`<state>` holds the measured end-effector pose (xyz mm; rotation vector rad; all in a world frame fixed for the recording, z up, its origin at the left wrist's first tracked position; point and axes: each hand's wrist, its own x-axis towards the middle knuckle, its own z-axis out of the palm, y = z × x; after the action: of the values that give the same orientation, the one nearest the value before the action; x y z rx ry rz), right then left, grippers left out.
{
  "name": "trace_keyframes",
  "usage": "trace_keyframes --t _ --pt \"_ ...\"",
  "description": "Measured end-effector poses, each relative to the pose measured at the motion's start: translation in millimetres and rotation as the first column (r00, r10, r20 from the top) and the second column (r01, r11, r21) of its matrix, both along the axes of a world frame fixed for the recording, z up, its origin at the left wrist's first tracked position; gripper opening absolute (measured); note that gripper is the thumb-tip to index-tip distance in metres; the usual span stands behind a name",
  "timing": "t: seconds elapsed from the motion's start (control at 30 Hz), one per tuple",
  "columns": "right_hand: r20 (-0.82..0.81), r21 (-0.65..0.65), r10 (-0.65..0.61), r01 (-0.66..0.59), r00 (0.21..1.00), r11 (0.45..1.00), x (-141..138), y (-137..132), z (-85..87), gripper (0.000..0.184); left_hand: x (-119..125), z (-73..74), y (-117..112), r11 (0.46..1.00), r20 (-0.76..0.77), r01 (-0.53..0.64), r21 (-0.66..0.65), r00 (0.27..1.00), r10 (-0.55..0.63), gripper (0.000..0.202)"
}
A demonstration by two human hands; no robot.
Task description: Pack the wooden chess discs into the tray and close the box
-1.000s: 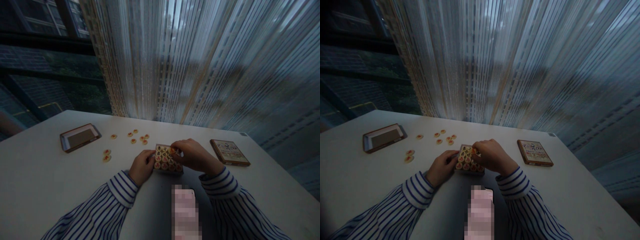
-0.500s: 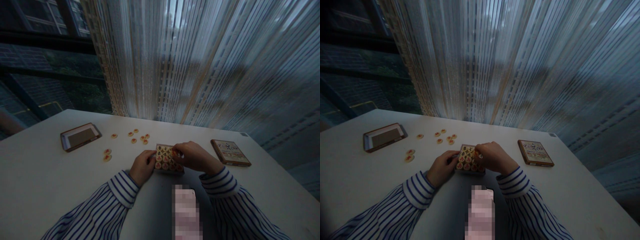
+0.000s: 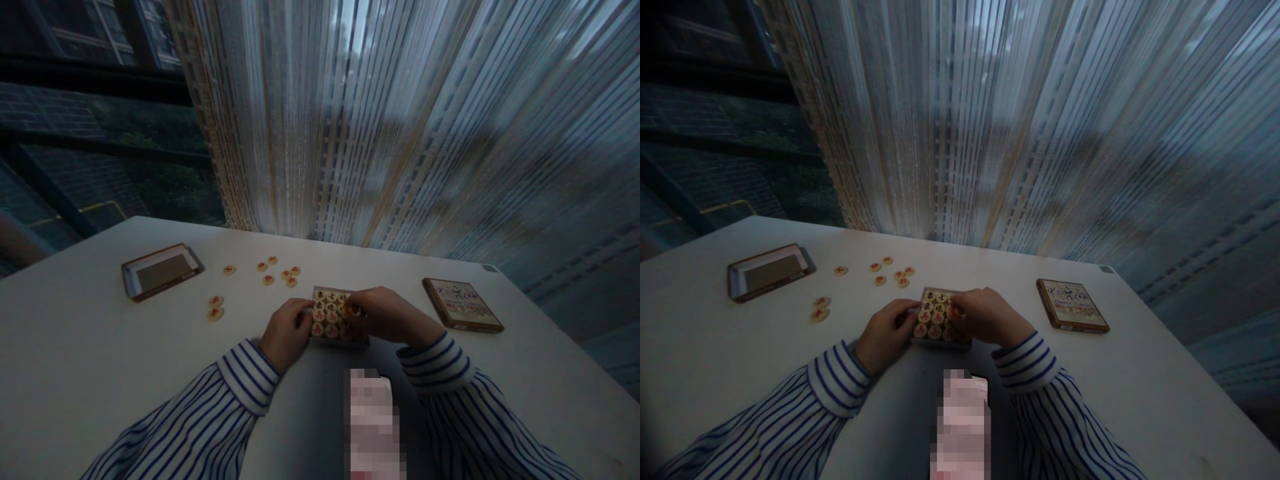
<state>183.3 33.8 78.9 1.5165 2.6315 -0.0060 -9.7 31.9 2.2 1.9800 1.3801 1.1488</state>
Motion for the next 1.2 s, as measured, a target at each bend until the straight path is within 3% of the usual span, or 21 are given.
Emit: trace_keyframes --t 1.2 --pt "-0.001 -0.132 0.058 -0.058 0.998 0.990 3.8 4.9 -5.3 0.027 -0.7 -2.3 -0.1 0.996 -0.099 -0.002 0.090 0.995 0.011 0.021"
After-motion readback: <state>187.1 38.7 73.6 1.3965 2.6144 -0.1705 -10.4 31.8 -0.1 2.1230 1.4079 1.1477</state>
